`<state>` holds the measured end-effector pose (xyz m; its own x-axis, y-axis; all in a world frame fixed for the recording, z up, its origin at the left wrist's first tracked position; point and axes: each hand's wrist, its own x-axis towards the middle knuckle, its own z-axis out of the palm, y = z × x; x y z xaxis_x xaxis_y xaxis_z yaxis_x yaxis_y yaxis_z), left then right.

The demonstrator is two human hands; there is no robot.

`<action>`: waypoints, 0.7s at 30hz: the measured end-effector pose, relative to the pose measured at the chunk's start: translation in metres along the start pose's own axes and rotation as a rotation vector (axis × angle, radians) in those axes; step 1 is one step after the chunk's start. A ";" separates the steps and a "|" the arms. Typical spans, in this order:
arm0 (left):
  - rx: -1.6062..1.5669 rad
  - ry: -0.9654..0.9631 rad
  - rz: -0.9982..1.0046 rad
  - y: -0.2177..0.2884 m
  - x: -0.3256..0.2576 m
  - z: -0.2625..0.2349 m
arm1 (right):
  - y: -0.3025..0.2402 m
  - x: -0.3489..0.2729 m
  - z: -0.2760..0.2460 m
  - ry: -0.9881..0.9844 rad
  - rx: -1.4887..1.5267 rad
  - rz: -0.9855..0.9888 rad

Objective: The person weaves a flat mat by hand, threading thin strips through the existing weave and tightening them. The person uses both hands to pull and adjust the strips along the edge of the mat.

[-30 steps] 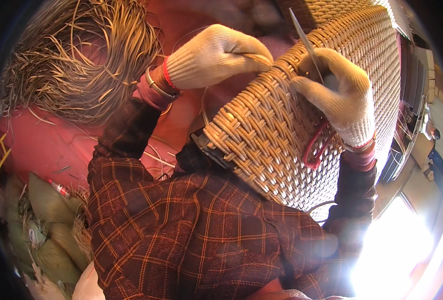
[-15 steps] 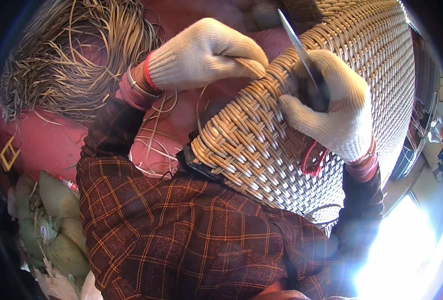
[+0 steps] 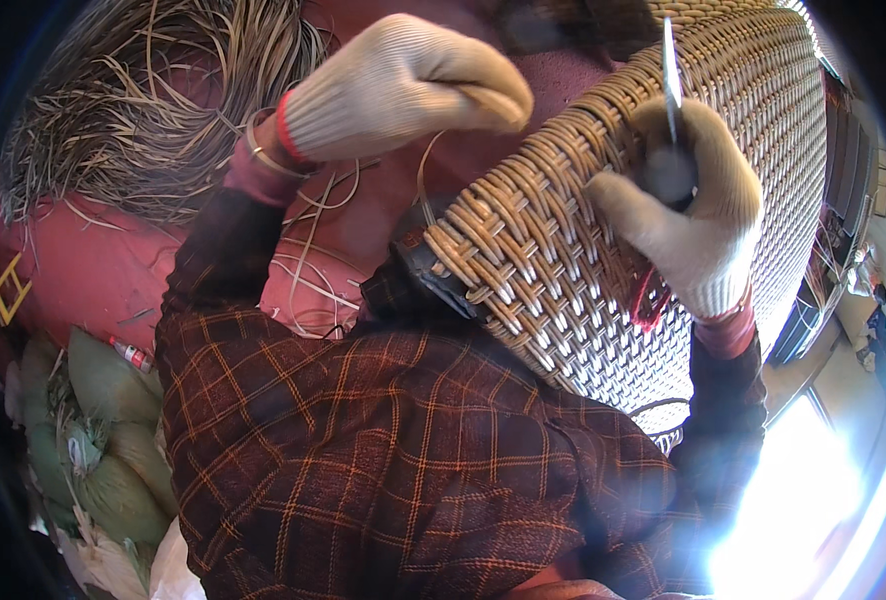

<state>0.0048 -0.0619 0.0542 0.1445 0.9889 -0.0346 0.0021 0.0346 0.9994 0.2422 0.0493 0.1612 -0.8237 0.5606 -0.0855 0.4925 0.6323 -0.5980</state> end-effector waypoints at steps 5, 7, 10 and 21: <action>-0.134 -0.102 -0.055 0.000 -0.022 -0.003 | -0.001 -0.003 0.009 0.022 -0.080 -0.131; -0.242 -0.087 -0.062 -0.006 -0.023 0.003 | 0.000 -0.003 0.012 0.037 -0.066 -0.136; -0.252 -0.047 -0.026 -0.013 -0.022 0.012 | 0.000 -0.001 0.015 0.036 -0.040 -0.072; 0.033 -0.008 0.075 -0.005 -0.037 0.002 | -0.011 -0.008 0.018 0.129 -0.104 -0.078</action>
<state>0.0015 -0.0994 0.0509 0.1535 0.9873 0.0407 0.0240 -0.0448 0.9987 0.2389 0.0282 0.1540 -0.8211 0.5670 0.0651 0.4602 0.7251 -0.5122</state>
